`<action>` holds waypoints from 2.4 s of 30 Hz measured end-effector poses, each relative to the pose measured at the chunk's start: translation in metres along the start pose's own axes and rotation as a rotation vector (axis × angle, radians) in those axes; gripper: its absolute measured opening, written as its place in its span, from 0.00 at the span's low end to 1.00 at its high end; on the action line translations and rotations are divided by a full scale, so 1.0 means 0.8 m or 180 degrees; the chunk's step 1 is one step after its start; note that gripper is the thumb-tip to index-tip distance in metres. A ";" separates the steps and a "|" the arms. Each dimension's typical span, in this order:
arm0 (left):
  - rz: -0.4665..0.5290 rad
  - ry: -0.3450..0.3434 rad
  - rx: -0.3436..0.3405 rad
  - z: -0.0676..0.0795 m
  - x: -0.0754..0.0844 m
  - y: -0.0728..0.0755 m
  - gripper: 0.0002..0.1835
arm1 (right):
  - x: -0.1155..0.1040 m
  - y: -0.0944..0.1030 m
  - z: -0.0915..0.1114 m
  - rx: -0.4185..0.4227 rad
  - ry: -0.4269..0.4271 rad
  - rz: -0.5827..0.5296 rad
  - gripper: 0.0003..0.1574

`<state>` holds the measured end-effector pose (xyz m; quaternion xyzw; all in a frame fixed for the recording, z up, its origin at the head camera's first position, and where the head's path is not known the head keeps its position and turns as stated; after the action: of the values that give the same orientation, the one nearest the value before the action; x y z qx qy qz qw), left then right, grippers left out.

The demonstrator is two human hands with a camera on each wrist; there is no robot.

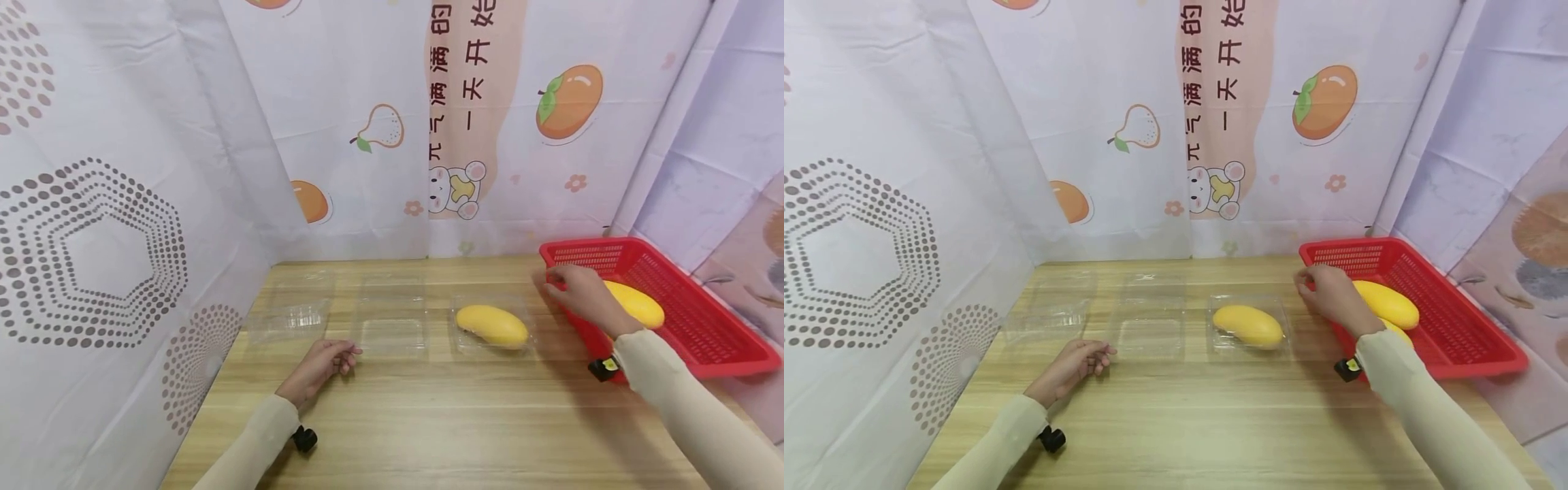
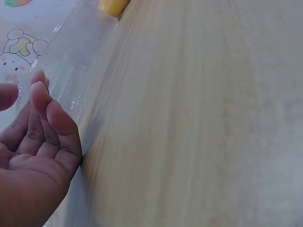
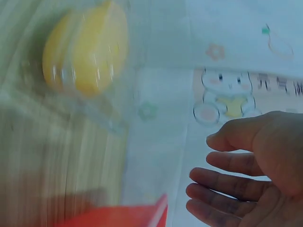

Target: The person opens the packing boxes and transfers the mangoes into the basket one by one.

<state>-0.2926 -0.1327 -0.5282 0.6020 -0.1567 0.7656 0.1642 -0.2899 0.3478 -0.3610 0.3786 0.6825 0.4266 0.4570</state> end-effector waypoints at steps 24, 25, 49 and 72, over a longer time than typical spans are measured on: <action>-0.0205 0.0060 -0.0401 -0.005 -0.003 -0.027 0.27 | -0.081 -0.081 -0.003 -0.0535 0.0572 -0.0097 0.19; -0.0222 0.0065 -0.0437 -0.006 -0.003 -0.032 0.27 | -0.082 -0.084 -0.003 -0.0551 0.0585 -0.0089 0.19; -0.0333 -0.0077 -0.1132 -0.054 0.003 -0.158 0.20 | -0.141 -0.113 0.000 -0.0502 0.1001 0.0224 0.12; -0.0195 -0.0153 -0.0745 -0.088 0.006 -0.222 0.15 | -0.177 -0.139 0.014 -0.0470 0.1204 0.0306 0.13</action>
<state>-0.2766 0.0577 -0.5320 0.6013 -0.2304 0.7220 0.2530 -0.2511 0.1832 -0.4239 0.2894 0.7042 0.5602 0.3263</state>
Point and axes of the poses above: each hand's wrist, its own z-axis away from the middle knuckle, its own y-axis out of the back of the hand, x = y × z, the point moved 7 cm from there along -z, towards the middle knuckle, and after that the axes turned 5 degrees about -x, right-handed, at the moved point
